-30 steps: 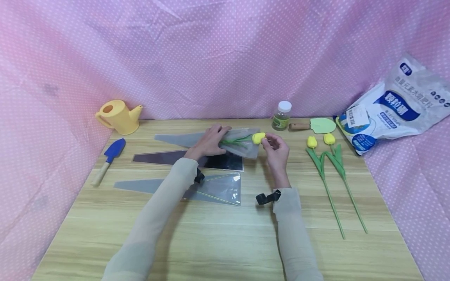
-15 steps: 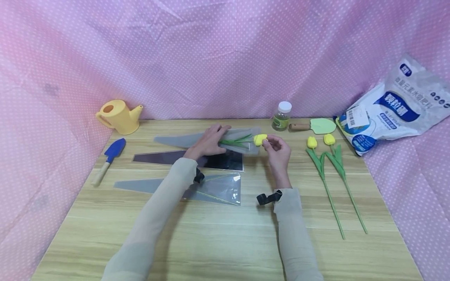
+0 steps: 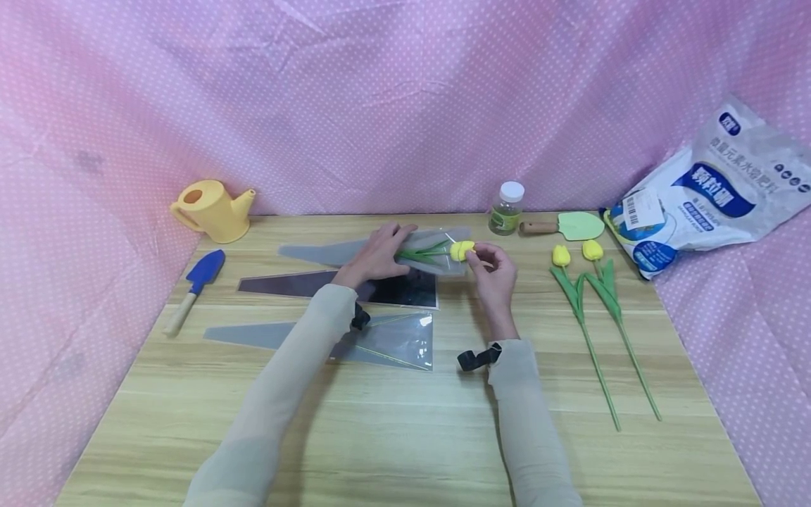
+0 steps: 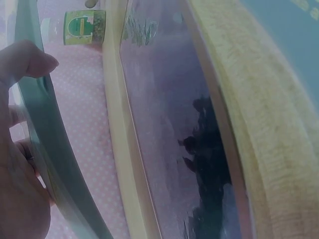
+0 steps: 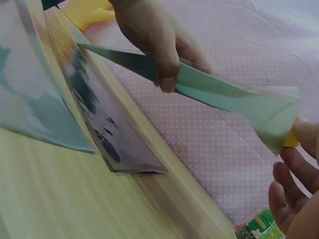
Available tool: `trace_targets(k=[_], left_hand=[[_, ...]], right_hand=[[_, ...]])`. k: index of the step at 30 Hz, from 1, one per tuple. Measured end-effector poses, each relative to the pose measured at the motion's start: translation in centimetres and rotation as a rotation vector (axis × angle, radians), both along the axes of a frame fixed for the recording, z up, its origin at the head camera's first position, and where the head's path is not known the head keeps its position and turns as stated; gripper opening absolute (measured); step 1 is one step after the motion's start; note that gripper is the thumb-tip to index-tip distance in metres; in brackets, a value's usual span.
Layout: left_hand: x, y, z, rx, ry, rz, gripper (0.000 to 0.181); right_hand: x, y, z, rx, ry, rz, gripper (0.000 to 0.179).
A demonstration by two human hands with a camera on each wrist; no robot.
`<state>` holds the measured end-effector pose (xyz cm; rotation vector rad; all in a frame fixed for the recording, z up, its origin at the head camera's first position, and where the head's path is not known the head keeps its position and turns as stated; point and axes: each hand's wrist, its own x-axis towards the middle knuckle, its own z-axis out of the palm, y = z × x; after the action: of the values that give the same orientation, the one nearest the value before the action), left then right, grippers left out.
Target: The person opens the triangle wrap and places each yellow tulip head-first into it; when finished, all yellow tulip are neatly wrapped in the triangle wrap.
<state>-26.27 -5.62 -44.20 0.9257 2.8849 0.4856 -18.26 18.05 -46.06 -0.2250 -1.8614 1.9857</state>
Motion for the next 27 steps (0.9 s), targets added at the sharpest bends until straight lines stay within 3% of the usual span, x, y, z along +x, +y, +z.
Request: trace_targets(k=[16,27], left_hand=[[-0.14,-0.09,0.01,0.001,0.024,0.031,0.081],[-0.09,-0.07,-0.10,0.013,0.039,0.049,0.082]], right_hand=[[0.35,-0.45,0.13,0.127,-0.047,0.151,0.032],[0.37,-0.28,0.20,0.042,-0.052,0.111,0.034]])
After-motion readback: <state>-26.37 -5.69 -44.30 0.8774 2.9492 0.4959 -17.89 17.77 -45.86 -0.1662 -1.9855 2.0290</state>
